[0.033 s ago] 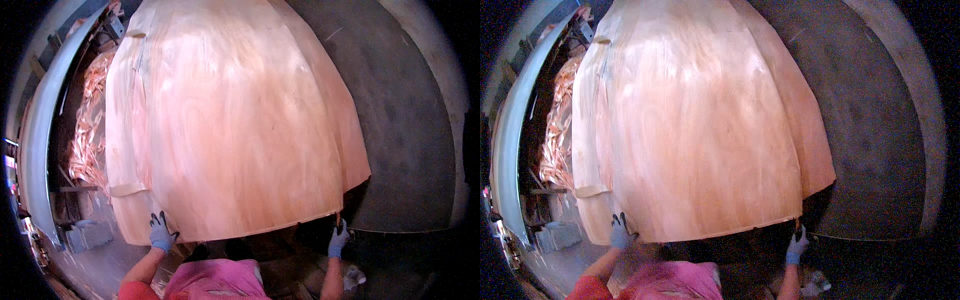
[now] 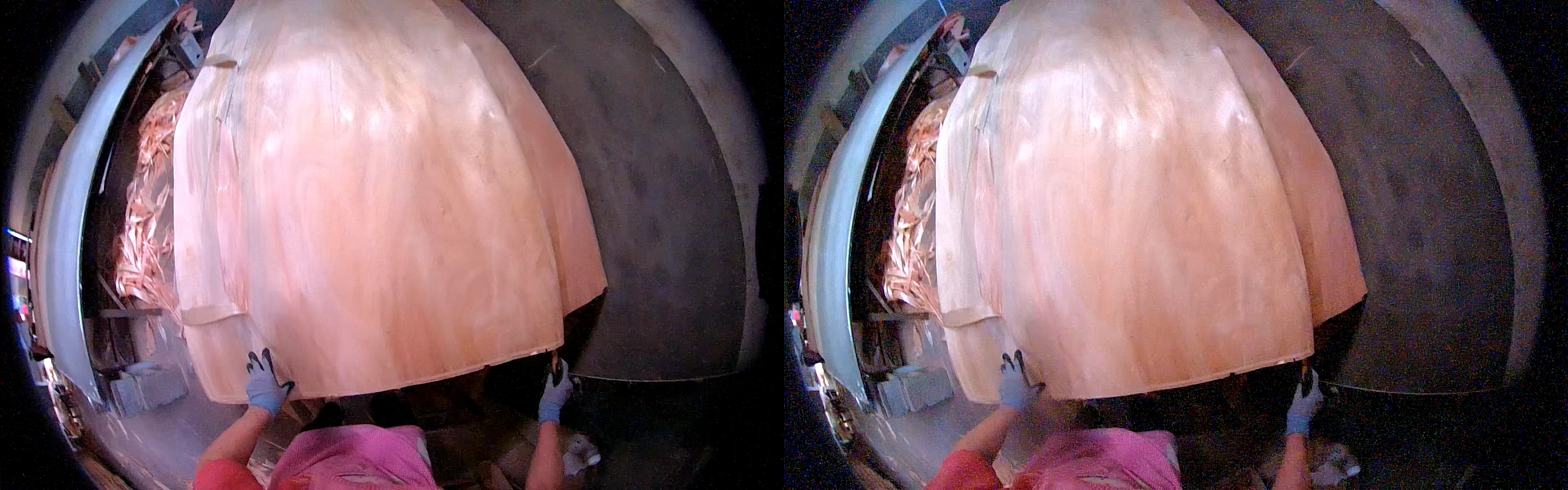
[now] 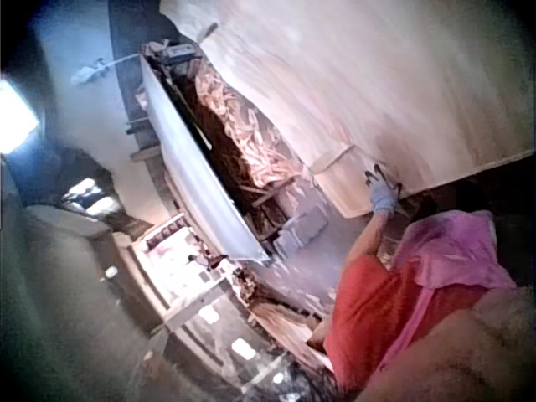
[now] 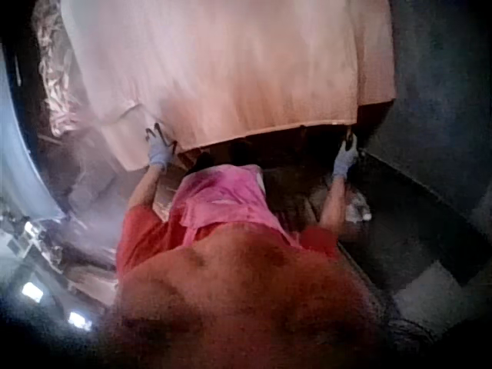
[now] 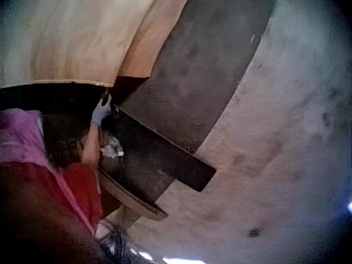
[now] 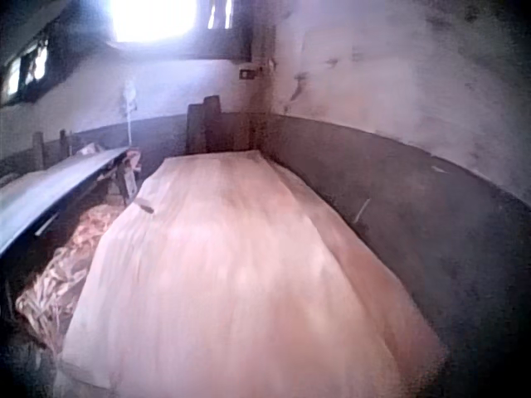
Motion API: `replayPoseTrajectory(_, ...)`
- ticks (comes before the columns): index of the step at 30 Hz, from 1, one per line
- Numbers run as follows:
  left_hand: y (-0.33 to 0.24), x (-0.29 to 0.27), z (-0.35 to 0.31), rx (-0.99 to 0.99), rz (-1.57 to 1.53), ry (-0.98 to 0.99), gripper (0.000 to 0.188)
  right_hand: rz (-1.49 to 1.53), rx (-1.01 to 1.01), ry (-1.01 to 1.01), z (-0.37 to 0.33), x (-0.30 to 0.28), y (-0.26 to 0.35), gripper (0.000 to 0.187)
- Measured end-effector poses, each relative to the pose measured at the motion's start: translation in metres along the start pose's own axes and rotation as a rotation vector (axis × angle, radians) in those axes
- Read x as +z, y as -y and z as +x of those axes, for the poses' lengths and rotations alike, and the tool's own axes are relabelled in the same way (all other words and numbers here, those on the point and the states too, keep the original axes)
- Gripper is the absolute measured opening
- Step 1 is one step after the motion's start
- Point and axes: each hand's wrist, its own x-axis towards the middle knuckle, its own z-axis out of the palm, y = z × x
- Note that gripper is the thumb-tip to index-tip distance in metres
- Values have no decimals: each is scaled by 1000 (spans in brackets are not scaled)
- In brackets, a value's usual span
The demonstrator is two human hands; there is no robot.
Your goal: The person applies veneer strips to large wooden panels. They use a roller to apply adhesive, position the veneer, and use a handheld tool to smooth and press the veneer strips firmly onto the panels one at a time.
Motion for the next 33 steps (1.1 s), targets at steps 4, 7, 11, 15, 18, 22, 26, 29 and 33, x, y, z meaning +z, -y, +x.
replayPoseTrajectory(4, -1, -1, 3, -70, 76, 64, 119, 70, 17, 103, 7, -15, 26, 48)
replayPoseTrajectory(7, -6, 1, 4, -84, 98, 73, 119, -41, 89, 109, 8, -18, 48, 47)
replayPoseTrajectory(11, -12, -10, 5, -78, 109, 89, 118, 102, 100, 66, 42, -23, 19, 54)
replayPoseTrajectory(15, -9, 4, 9, -26, 131, 7, 117, -69, 119, -71, 75, -36, -18, 59)
replayPoseTrajectory(18, -15, -1, 8, -112, 122, 82, 117, -97, 217, -90, 111, -72, -10, 61)
replayPoseTrajectory(22, -9, 8, 12, -98, 157, 57, 118, -65, 193, -136, 166, -106, -21, 61)
replayPoseTrajectory(26, -22, -2, 8, -125, 165, 70, 119, -42, -41, -200, 228, -131, -42, 58)
replayPoseTrajectory(29, -28, -6, 4, -175, 173, 57, 119, -14, -168, -243, 281, -128, -32, 55)
replayPoseTrajectory(33, -33, -6, 17, -113, 147, 78, 118, 17, -290, -338, 329, -163, -37, 49)
